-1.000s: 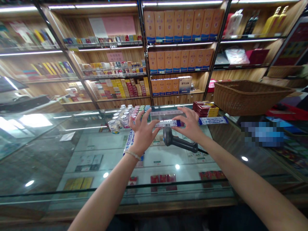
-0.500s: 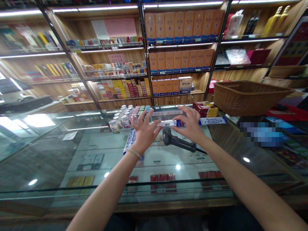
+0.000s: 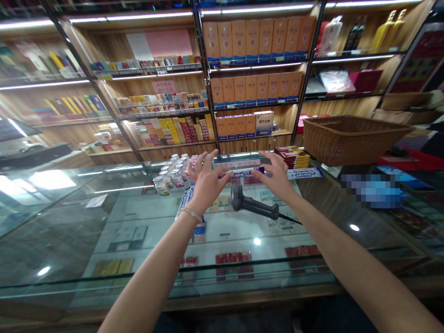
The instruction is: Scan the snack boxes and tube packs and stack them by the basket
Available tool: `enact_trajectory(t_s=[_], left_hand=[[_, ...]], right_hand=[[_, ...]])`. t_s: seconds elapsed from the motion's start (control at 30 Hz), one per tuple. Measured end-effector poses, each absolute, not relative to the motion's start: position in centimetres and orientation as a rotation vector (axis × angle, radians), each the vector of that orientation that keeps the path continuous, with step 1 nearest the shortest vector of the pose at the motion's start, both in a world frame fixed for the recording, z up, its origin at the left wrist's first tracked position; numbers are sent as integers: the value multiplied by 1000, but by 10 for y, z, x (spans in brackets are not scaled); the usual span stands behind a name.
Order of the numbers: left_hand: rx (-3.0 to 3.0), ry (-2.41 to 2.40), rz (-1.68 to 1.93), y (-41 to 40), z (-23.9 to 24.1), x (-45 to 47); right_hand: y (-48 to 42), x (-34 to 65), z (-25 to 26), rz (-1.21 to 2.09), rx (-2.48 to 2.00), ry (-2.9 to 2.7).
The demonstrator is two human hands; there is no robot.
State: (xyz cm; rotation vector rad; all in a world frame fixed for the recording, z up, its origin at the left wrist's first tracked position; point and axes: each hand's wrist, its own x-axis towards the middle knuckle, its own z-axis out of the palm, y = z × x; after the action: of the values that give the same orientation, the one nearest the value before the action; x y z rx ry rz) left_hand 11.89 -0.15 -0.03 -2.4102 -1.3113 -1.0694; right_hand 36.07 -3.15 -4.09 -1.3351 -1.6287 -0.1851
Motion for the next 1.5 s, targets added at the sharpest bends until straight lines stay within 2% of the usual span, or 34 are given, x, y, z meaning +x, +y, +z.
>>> enact_trajectory(t_s=[0.23,0.53,0.7,1.07,1.5], left_hand=[[-2469,-1364,-1105,8,-12,123],[-2479,-1401,-1057,8,-11,111],[-2546,-1343,-1015,12,-17,109],[-2374,-1164,-952,3,-19,100],[-2317,-1222,-1015,1,-19,100]], right_hand=[[-22,365,-50,-199,-1372,-1628],[-36,364,-48,-685,-1345,-1807],[-35,365,-52,-786,-1338,-1863],[-32,371,-51,-744,-1395,-1795],[-30,381,-49,-556,-1451,-1793]])
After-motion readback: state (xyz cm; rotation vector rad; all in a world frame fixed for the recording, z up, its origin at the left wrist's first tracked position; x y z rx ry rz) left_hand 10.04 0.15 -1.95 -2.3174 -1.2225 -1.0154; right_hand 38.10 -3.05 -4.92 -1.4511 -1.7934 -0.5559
